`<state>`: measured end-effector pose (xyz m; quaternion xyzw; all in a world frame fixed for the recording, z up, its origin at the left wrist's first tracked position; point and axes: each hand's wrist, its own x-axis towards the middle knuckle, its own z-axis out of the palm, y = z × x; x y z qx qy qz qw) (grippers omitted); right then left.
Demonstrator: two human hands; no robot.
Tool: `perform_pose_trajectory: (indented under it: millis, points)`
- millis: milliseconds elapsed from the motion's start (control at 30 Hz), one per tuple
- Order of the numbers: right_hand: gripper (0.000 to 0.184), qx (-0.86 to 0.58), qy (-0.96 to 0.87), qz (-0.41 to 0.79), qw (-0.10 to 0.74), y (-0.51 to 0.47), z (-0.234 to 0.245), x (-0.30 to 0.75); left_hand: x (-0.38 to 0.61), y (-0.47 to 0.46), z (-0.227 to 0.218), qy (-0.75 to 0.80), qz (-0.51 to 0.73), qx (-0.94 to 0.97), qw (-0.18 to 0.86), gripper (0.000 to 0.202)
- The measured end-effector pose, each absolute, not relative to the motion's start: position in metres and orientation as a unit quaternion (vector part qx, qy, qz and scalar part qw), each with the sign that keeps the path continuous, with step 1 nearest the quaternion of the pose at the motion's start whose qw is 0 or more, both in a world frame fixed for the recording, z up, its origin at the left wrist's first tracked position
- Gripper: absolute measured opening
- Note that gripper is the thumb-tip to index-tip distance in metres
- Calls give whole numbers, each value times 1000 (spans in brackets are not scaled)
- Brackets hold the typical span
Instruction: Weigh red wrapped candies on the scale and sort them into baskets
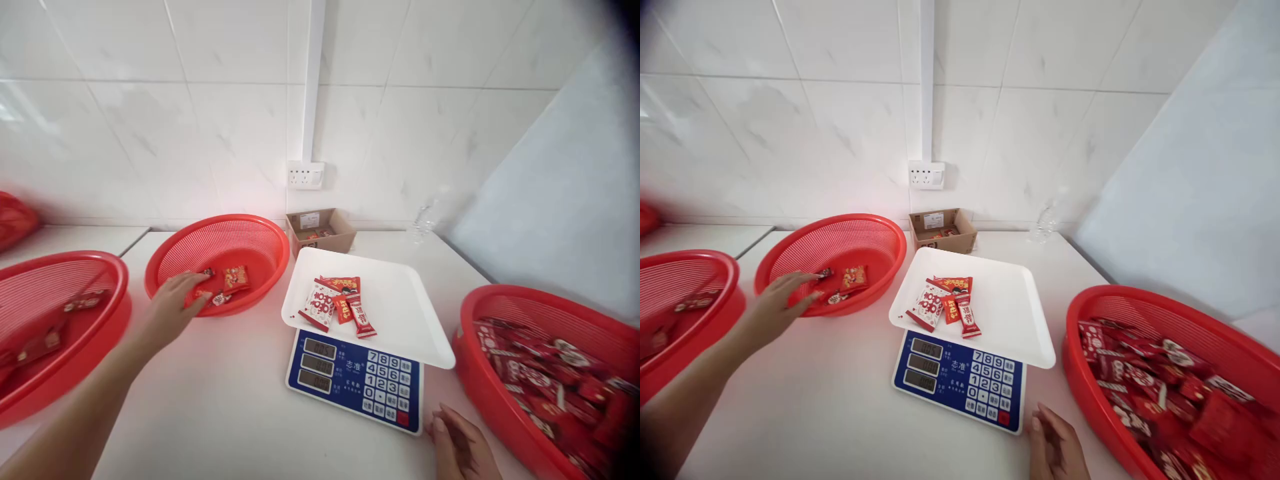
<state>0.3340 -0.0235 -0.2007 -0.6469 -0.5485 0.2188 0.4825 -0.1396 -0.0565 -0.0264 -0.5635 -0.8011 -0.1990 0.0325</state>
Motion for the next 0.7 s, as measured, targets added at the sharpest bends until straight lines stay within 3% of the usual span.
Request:
perform_pose_trajectory:
  millis: [200,367,500,700]
  points:
    - [33,-600,-611,108,505,-25,-169,316,-169,-41,-24,-789,-264,-539,130,43]
    - [14,-517,-681,4,518,-9,-115,298,-108,-22,-24,-746,-338,-570,66,34]
    - [17,-494,-760,16,422,17,-67,263,-43,4,-37,-611,-316,-726,-18,32]
    - [26,-487,-822,84,282,46,-48,229,6,31,-45,-580,-253,-769,-91,39]
